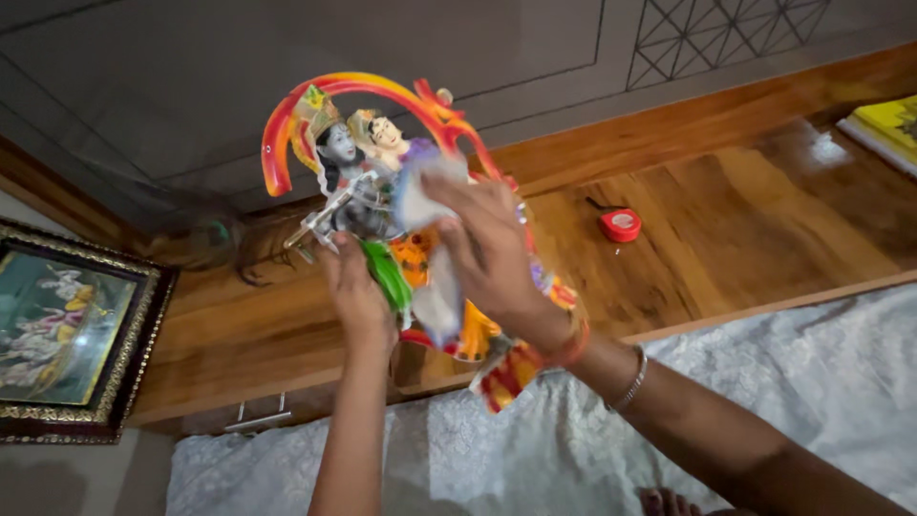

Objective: The person wipes a colorful statue of Radha and Krishna with a cloth, cleaning the front and back surfaces. The person rotates the statue to access different areas and continues wiping until the end of the clip.

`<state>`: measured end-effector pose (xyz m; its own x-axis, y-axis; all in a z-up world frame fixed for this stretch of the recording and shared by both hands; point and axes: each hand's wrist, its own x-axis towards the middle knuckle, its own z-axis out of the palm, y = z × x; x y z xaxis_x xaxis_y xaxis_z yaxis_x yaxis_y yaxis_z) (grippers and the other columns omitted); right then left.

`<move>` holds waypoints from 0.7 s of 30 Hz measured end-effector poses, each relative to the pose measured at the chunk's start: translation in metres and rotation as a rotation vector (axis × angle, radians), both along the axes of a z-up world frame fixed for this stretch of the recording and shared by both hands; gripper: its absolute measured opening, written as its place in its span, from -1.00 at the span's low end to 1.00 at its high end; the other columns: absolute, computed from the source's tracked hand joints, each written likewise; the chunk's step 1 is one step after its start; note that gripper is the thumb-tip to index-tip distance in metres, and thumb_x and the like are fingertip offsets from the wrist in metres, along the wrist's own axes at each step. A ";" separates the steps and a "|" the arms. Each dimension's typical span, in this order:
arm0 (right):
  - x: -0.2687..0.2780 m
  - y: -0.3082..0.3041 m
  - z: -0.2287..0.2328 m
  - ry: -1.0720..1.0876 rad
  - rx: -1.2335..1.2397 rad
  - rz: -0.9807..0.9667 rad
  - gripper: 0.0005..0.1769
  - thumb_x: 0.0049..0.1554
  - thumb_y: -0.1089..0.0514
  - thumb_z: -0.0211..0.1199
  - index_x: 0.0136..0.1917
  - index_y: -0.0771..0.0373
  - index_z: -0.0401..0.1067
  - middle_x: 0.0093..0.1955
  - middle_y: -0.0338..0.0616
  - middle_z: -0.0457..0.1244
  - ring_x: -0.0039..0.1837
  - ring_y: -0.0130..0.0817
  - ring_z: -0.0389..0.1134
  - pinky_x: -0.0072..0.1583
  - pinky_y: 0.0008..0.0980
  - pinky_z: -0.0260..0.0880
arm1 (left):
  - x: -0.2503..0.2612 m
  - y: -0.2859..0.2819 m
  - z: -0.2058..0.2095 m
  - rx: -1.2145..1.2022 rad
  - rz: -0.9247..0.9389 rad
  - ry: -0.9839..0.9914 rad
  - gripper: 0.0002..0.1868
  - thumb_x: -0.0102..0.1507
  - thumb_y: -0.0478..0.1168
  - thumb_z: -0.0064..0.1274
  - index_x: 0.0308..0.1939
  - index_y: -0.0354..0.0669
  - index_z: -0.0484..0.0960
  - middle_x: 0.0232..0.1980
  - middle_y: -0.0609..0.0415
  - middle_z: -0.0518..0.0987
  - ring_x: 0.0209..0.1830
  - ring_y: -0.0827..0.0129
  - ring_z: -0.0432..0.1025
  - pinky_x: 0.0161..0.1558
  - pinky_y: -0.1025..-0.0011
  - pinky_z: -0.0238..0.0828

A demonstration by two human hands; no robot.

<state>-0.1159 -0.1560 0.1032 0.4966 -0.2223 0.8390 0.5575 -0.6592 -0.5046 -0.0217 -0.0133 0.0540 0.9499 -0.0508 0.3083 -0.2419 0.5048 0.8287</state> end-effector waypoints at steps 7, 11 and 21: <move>0.017 0.034 0.021 0.110 -0.550 -0.387 -0.23 0.10 0.04 0.35 0.55 -0.15 0.22 0.63 -0.09 -0.01 0.42 0.08 0.16 0.30 0.02 0.20 | -0.009 0.000 0.002 -0.037 -0.060 -0.054 -0.37 0.47 0.06 -0.19 0.50 -0.23 0.15 0.38 -0.02 0.40 0.31 0.28 0.35 0.30 0.30 0.31; -0.014 0.039 -0.010 0.237 -0.528 -0.332 -0.21 0.09 0.07 0.34 0.56 -0.02 0.21 0.65 -0.13 0.00 0.37 0.08 0.18 0.28 0.00 0.22 | 0.002 0.014 0.001 0.019 0.047 -0.092 -0.35 0.47 0.08 -0.18 0.50 -0.25 0.14 0.40 -0.04 0.39 0.33 0.27 0.33 0.33 0.32 0.28; 0.017 -0.001 0.008 0.185 -0.365 -0.602 -0.34 0.25 0.02 0.19 0.55 0.24 0.20 0.59 0.11 0.10 0.33 0.12 0.18 0.39 0.05 0.15 | -0.007 -0.003 -0.021 0.416 0.095 -0.037 -0.30 0.50 0.13 -0.22 0.54 -0.31 0.13 0.21 0.01 0.45 0.11 0.34 0.34 0.14 0.40 0.22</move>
